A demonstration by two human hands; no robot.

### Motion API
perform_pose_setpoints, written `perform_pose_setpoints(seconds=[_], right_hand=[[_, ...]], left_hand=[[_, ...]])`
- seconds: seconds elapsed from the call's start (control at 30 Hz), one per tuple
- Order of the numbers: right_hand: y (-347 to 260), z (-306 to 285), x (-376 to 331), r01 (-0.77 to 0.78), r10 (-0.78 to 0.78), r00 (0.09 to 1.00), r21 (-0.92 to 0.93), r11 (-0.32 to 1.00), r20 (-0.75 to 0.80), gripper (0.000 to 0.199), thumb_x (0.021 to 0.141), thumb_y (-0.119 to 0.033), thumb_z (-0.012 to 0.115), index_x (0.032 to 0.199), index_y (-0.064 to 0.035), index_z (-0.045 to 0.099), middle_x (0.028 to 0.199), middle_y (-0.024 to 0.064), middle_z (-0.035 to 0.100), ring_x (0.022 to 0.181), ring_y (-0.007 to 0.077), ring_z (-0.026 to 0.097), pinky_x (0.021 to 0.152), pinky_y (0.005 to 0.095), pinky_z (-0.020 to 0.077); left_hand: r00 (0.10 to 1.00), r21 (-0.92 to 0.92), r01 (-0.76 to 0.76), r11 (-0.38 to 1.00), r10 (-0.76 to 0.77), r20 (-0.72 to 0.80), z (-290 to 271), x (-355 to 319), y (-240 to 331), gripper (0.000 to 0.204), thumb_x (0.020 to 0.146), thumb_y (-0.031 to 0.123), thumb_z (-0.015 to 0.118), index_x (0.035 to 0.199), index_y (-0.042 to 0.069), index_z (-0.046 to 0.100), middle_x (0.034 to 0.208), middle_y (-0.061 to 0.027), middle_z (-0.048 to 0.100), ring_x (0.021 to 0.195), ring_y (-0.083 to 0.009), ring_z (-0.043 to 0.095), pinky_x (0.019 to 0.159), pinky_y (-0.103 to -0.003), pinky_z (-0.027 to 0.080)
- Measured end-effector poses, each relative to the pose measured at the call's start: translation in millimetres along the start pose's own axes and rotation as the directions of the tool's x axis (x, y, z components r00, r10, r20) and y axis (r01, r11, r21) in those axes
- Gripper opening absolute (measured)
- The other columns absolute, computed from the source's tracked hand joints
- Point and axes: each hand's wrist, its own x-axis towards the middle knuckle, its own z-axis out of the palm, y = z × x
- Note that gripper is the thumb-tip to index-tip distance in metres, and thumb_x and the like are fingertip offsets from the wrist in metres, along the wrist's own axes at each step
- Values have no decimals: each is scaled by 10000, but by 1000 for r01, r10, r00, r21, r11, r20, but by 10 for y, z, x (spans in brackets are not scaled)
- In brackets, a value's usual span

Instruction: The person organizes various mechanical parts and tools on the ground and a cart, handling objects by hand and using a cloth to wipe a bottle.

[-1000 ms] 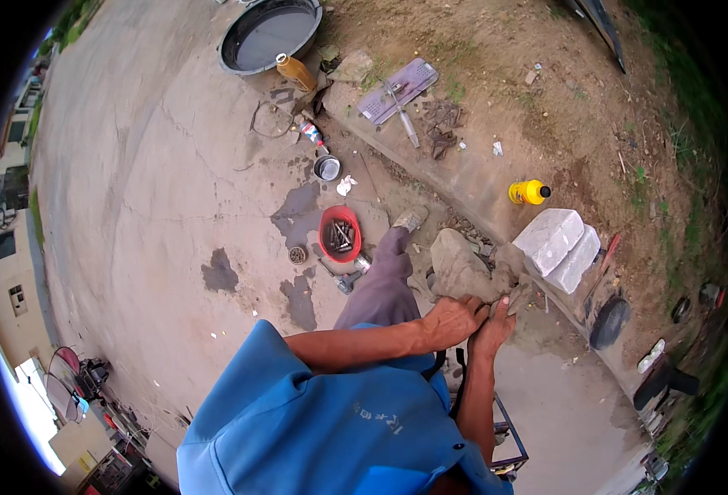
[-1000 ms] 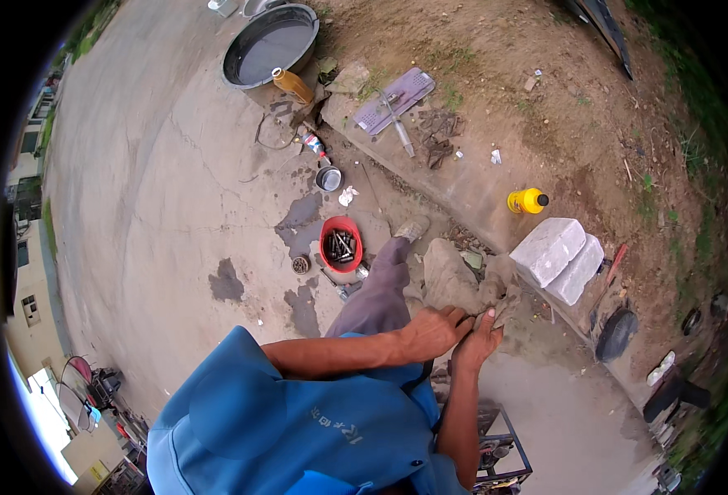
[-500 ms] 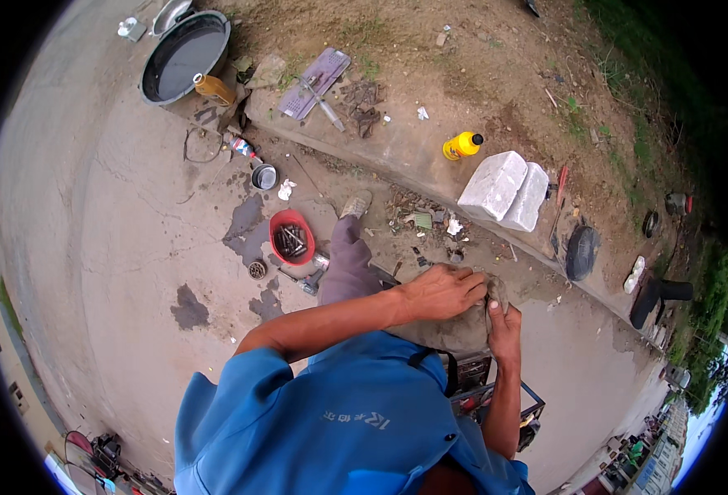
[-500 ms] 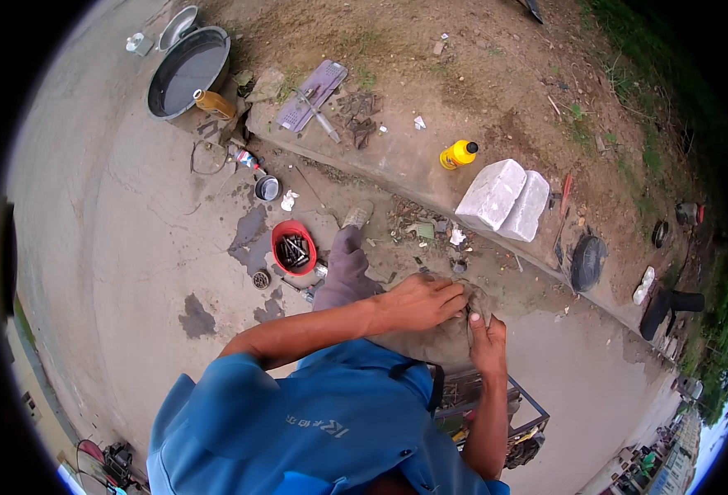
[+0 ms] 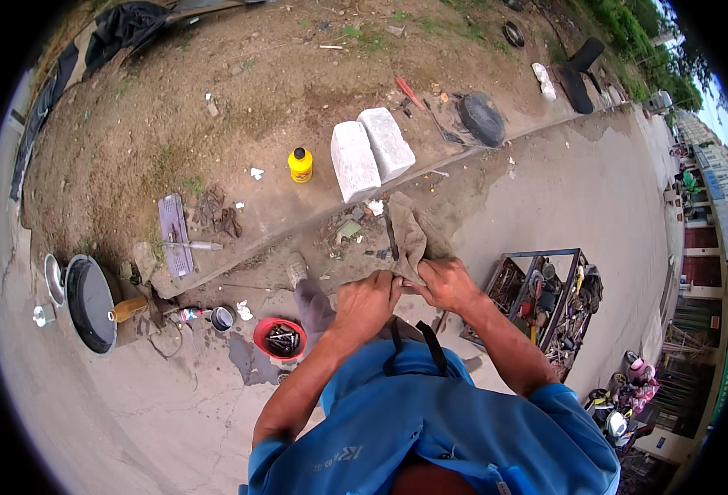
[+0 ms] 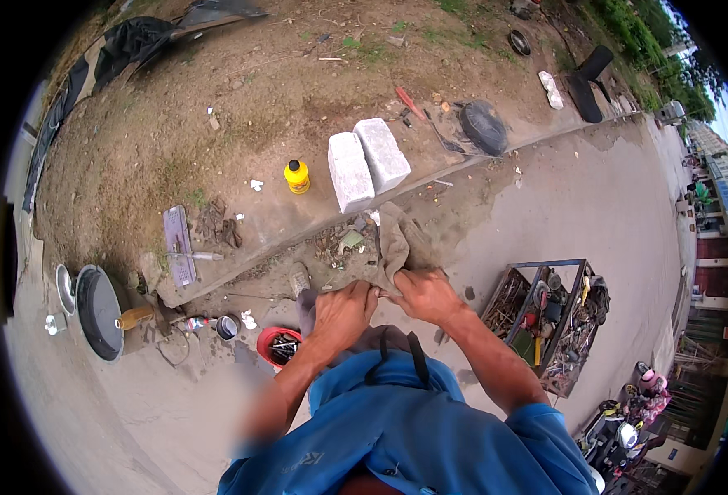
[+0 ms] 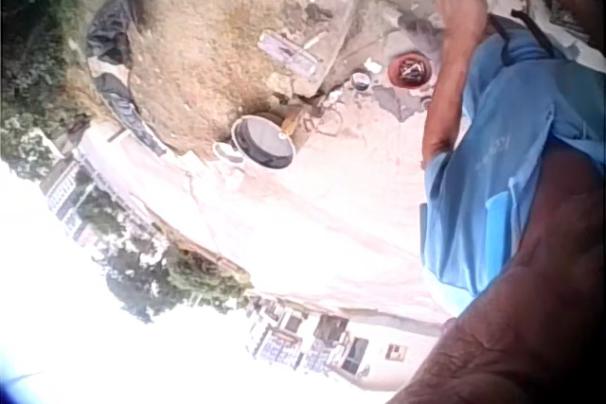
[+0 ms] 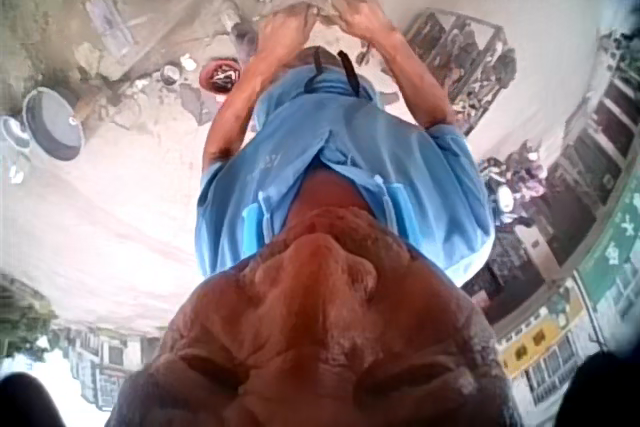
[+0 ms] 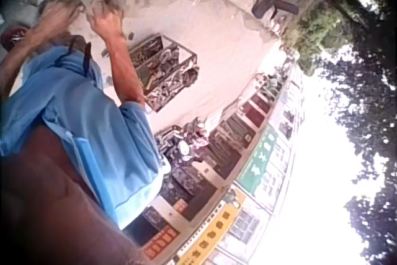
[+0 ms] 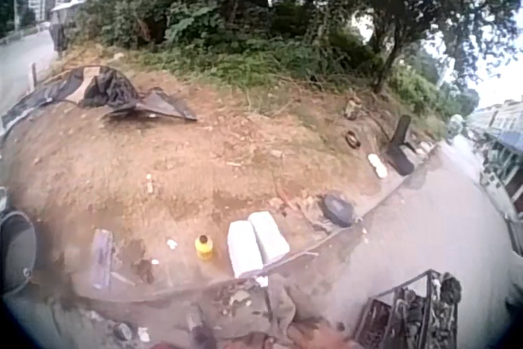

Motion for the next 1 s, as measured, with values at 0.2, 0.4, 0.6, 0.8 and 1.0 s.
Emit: perform_pose_setpoints(seconds=[0.2,0.4,0.6,0.8,1.0], right_hand=[[-23,-13,-80,-464,535,841,404,788,-78,331,915,-256,651,818,41,539,574,243,532,554,449,559,517,474,449],[-23,6,-512,-284,321,905,164,945,-279,300,841,-249,697,864,-8,519,670,162,547,609,372,585,554,438,481],[-10,428,-1047,-219,236,955,106,970,-179,330,766,-213,707,956,-4,538,823,142,615,737,310,642,636,412,518],[52,635,-1528,-542,647,737,401,739,-197,371,848,-145,619,1154,43,524,843,222,634,782,445,612,682,478,508],[503,910,-1867,-434,966,-127,889,148,-224,334,1001,-295,553,986,36,595,719,35,581,673,138,509,602,322,438]], left_hand=[[910,12,-387,922,384,-156,37,234,76,143,905,196,609,846,73,566,820,-103,619,610,-298,636,547,-402,512],[776,-610,614,502,-242,582,465,290,24,354,991,300,521,787,14,557,615,-96,531,491,-194,541,500,-325,455],[762,-367,402,839,-83,643,733,305,19,379,1013,312,458,869,-18,575,688,-168,621,571,-303,599,565,-409,478],[850,-150,-149,977,204,486,676,356,601,227,965,270,539,910,49,552,817,-170,670,689,-402,642,598,-522,485],[797,8,-238,971,191,573,755,253,549,215,945,259,580,892,55,543,790,-145,658,654,-363,647,552,-493,491]])
